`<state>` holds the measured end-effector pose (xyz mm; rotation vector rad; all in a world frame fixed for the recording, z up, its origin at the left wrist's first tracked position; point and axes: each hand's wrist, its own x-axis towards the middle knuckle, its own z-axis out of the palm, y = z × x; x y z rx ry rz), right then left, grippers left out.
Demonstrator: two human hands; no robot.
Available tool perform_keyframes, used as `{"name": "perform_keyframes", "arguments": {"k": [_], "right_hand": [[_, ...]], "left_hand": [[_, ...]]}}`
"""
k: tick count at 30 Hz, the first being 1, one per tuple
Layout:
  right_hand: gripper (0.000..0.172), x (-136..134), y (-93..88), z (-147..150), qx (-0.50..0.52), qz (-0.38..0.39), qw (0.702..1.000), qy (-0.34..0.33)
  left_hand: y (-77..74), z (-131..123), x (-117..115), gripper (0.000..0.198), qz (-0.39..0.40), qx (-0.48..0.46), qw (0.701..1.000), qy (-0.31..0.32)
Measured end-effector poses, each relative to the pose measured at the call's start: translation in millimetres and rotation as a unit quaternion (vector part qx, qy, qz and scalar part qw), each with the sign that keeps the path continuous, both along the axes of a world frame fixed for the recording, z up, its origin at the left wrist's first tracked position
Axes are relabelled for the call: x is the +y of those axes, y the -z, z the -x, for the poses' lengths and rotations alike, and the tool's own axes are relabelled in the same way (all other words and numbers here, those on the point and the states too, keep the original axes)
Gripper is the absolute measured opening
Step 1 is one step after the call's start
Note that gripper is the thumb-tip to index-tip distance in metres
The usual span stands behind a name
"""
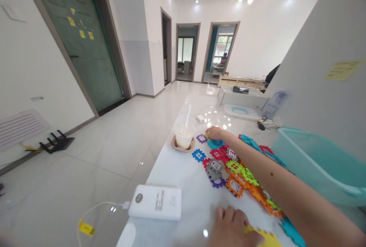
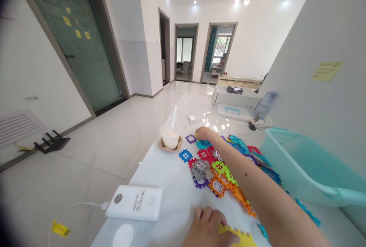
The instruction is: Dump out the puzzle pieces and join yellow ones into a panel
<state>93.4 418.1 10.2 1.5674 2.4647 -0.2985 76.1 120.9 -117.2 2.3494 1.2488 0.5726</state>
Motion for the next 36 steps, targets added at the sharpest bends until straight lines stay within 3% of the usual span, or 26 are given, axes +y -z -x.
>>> {"name": "perform_keyframes", "arguments": {"k": [9,19,36], "right_hand": [[0.030,-10,-3.7,-2,-0.048,0.055,0.997,0.028],[0.028,-32,-13.5,-10,-0.054,0.068,0.996,0.022],[0.031,-19,15.6,-27,-0.002,-0.021,0.998,0.058]], "left_hand": [[-9.4,9,-2,0.025,0.004,0.009,1.000,0.025],[-4.9,13,1,0.029,0.011,0.015,0.999,0.047],[-31.4,21,1,0.034,0.051,0.012,0.997,0.065]]}}
